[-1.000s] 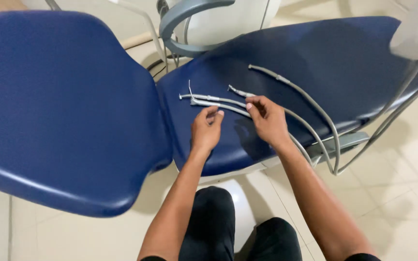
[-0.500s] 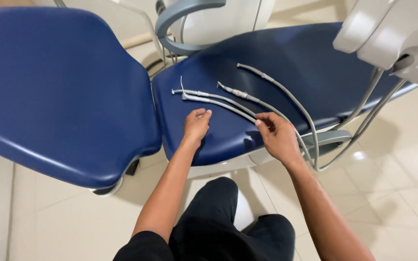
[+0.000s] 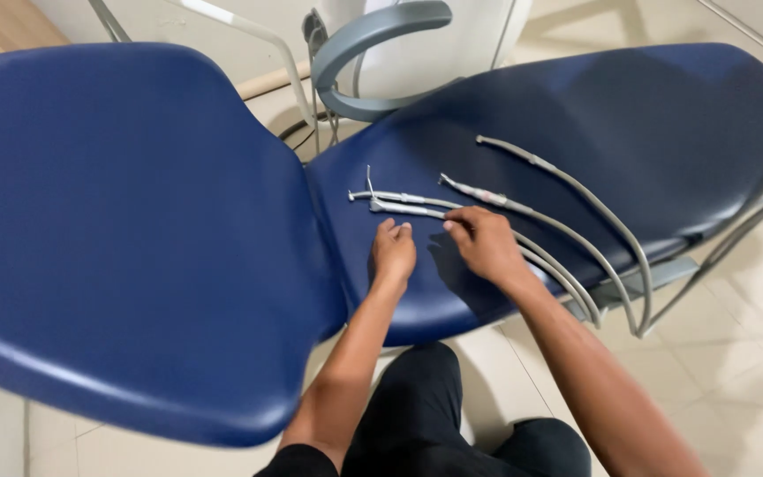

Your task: Organize dental shade guides and install dental drill handpieces.

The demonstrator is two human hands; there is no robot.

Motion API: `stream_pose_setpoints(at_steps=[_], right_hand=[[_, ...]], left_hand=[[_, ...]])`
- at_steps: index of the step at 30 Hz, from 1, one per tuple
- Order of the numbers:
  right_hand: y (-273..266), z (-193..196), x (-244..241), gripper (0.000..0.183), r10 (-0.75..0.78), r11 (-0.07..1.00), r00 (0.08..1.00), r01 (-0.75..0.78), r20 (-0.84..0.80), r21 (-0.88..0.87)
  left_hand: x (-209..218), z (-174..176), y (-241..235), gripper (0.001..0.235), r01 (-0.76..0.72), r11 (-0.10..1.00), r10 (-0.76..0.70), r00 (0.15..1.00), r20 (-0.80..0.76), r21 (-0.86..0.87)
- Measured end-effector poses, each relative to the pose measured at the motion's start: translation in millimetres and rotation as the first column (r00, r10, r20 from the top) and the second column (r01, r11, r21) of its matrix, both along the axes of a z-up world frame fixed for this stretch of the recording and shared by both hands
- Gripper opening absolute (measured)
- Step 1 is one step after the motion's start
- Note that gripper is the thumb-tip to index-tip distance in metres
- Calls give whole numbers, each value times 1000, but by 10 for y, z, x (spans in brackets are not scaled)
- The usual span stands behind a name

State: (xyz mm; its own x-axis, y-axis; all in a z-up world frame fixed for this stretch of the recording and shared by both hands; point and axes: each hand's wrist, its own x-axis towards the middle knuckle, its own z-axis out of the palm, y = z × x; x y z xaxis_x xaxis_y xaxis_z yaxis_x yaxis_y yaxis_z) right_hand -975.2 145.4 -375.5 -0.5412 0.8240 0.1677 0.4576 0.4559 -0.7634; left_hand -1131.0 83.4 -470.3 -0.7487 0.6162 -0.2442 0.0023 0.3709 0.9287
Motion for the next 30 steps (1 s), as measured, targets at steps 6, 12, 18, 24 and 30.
stream_pose_setpoints(at_steps=[6, 12, 18, 24, 30], right_hand=[[402, -724, -767, 20, 167, 914, 976, -206, 139, 349], [406, -899, -1011, 21, 58, 849, 897, -275, 438, 451], [294, -905, -973, 17, 8, 844, 921, -216, 391, 491], [-99, -153, -436, 16, -53, 889, 990, -12, 129, 458], [-679, 1036, 544, 22, -160, 828, 953, 272, -258, 490]], left_hand=[[-207, -544, 239, 51, -150, 978, 158, 986, -47, 144], [-96, -438, 244, 50, -149, 988, 152, 986, -73, 35], [-82, -473, 229, 47, -101, 991, 110, 988, -107, 87], [176, -78, 209, 38, -156, 852, -75, 908, 413, 499], [973, 1436, -66, 33, 235, 573, -515, 848, 122, 785]])
